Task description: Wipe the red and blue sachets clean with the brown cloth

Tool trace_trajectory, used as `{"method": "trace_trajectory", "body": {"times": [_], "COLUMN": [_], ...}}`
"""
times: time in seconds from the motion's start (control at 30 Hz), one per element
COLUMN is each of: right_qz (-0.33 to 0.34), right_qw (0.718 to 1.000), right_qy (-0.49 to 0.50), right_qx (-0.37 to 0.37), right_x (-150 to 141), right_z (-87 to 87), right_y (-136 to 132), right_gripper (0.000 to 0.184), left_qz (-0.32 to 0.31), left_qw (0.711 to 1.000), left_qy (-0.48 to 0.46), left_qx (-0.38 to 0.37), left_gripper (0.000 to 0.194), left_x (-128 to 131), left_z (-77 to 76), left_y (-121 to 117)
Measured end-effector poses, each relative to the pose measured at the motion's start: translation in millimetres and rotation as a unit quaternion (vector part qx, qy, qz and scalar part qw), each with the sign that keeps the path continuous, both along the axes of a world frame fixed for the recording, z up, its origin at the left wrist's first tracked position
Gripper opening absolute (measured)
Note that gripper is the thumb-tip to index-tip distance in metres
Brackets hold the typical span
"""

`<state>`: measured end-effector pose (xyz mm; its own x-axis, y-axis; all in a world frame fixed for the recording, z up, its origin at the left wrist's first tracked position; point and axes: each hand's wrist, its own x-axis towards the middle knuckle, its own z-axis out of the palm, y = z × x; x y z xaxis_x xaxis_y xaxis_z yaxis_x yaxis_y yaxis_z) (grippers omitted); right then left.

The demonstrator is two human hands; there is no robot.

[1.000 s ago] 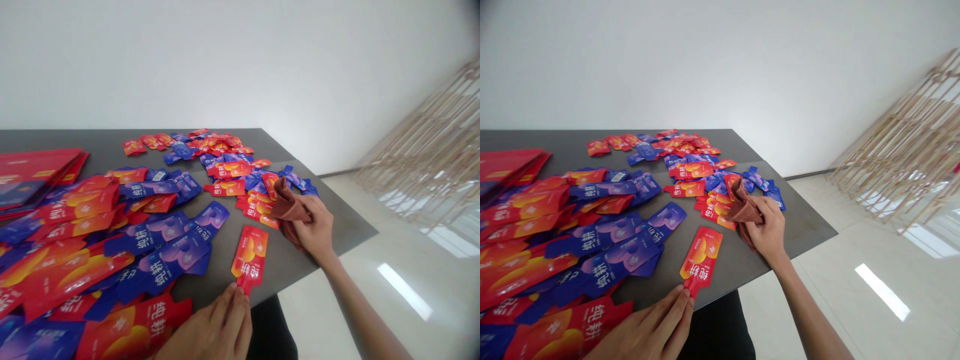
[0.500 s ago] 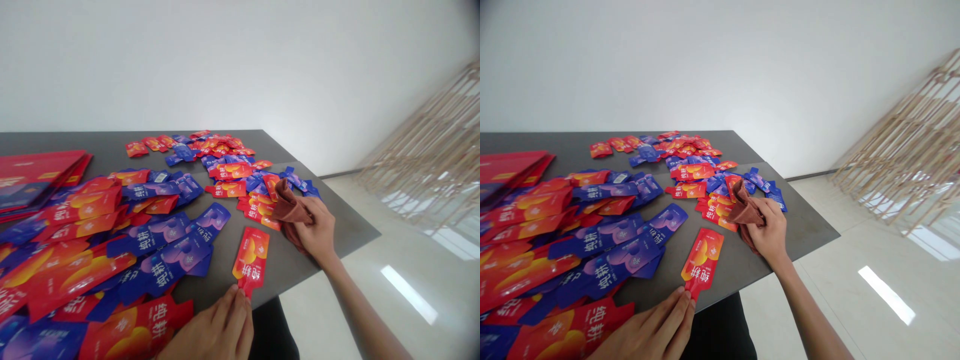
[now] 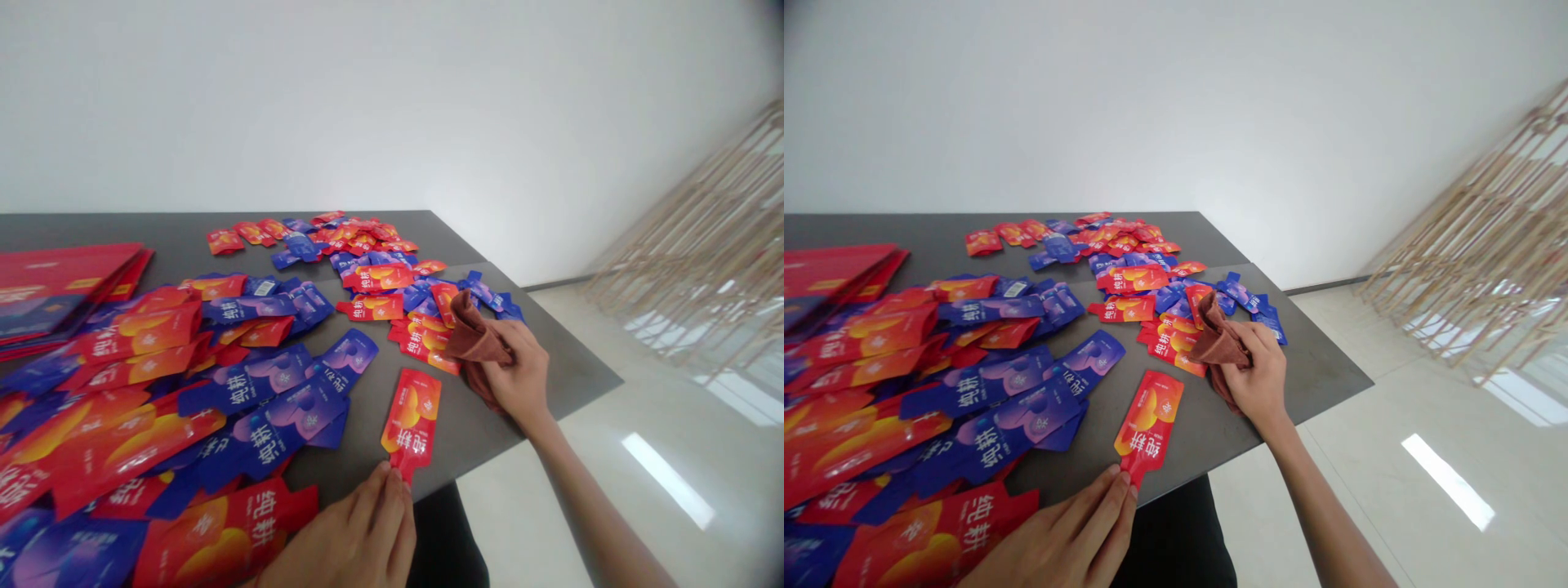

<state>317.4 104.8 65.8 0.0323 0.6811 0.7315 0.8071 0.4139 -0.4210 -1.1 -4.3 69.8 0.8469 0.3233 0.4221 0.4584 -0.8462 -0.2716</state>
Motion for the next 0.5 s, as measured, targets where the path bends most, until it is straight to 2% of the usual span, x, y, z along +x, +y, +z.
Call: {"method": "trace_trajectory", "body": {"times": [0.5], "right_qz": [-0.004], "right_qw": [1.0], "right_qy": [-0.001], "right_qx": [0.0], "right_x": [0.1], "right_z": [-0.5], "right_y": [0.5], "right_gripper": [0.03], "left_qz": [-0.008], "left_qw": [1.0], "left_qy": [0.001], "left_qx": [-0.002], "left_gripper": [0.04], "left_x": [-1.4], "left_z": [-4.1], "left_y": [1.0]}}
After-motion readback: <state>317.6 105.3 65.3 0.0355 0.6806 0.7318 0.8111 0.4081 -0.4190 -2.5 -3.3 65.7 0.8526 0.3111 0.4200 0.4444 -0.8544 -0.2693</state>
